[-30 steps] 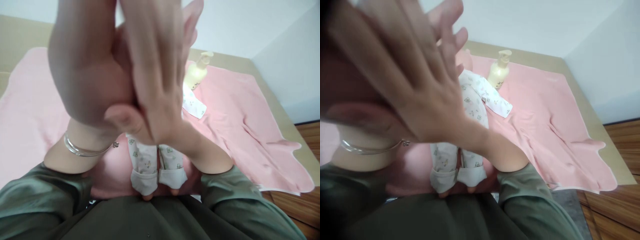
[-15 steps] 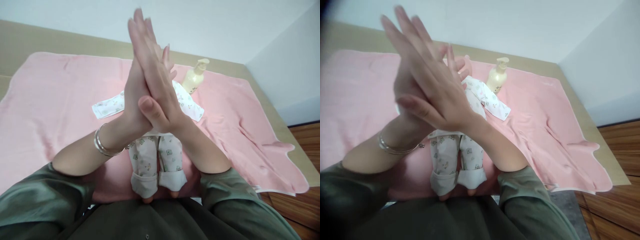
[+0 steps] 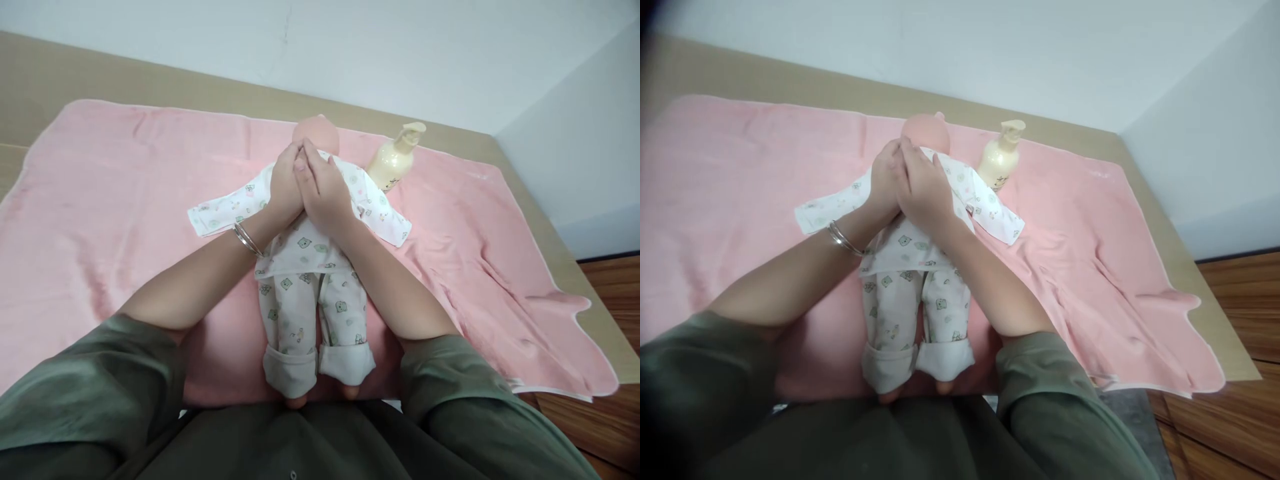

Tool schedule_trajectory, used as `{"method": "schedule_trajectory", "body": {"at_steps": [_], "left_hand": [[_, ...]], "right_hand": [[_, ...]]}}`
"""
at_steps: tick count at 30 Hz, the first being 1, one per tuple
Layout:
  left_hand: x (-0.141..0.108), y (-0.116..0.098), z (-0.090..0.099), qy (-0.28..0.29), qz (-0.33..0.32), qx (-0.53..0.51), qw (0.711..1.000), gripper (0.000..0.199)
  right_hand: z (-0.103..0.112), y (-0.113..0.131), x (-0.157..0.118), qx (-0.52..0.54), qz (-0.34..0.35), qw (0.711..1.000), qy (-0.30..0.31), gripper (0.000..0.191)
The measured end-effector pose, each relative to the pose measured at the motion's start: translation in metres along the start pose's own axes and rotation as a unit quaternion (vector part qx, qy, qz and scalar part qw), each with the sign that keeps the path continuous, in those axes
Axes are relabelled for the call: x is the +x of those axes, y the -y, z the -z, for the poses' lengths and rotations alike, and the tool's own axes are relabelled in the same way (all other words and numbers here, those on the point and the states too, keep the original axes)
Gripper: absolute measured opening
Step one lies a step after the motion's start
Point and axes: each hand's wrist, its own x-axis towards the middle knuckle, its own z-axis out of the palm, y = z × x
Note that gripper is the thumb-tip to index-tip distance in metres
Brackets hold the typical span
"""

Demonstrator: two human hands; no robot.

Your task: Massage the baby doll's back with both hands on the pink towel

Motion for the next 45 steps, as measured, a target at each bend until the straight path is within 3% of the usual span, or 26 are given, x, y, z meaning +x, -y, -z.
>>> {"method": "schedule_trajectory", "body": {"at_steps": [3,6,11,15,21,23,27,30,32,35,38,40,45], "left_hand": [[-0.005,-0.014,0.007,-0.024,0.043,0.015,0.999,0.025],[-0.008,-0.013,0.012,-0.027,0.053,0.028,0.998,0.030],[-0.010,0.000,0.013,-0.051,0.049,0.023,0.997,0.030],[-0.012,-0.001,0.012,-0.061,0.064,0.005,0.996,0.030],[-0.015,-0.007,0.009,-0.011,0.000,0.076,0.997,0.030],[-0.016,-0.008,0.009,-0.012,0.007,0.080,0.997,0.033],[-0.016,-0.008,0.012,-0.012,0.044,0.051,0.998,0.035],[-0.016,-0.007,0.013,-0.030,0.064,0.028,0.997,0.036],[-0.015,-0.004,0.013,-0.038,0.068,0.016,0.997,0.035],[-0.016,0.001,0.013,-0.039,0.048,0.013,0.998,0.032],[-0.016,0.008,0.012,-0.042,0.032,0.022,0.998,0.030],[-0.016,0.012,0.012,-0.055,0.025,0.027,0.998,0.029],[-0.016,0.014,0.012,-0.070,0.015,0.041,0.997,0.023]], "right_hand": [[0.001,-0.023,0.011,0.004,-0.019,1.000,0.002,0.057],[0.003,-0.036,0.015,-0.036,-0.038,0.998,0.034,0.054],[0.001,-0.011,-0.012,-0.148,-0.027,0.988,0.033,0.059],[-0.002,0.004,-0.022,-0.149,0.014,0.988,0.044,0.058],[0.009,-0.037,0.013,-0.073,-0.043,0.994,0.067,0.061],[0.014,-0.045,0.016,-0.055,-0.075,0.993,0.066,0.067],[0.014,-0.023,-0.009,-0.110,-0.105,0.986,0.063,0.071],[0.008,0.002,-0.032,-0.152,-0.059,0.986,0.038,0.067],[0.006,0.004,-0.033,-0.149,-0.020,0.987,0.051,0.064],[0.008,-0.020,-0.013,-0.100,-0.017,0.991,0.085,0.065],[0.012,-0.049,0.008,-0.052,-0.091,0.992,0.068,0.074],[0.011,-0.055,0.008,-0.052,-0.114,0.991,0.051,0.078],[-0.001,-0.016,-0.024,-0.114,-0.044,0.992,0.002,0.065]]}}
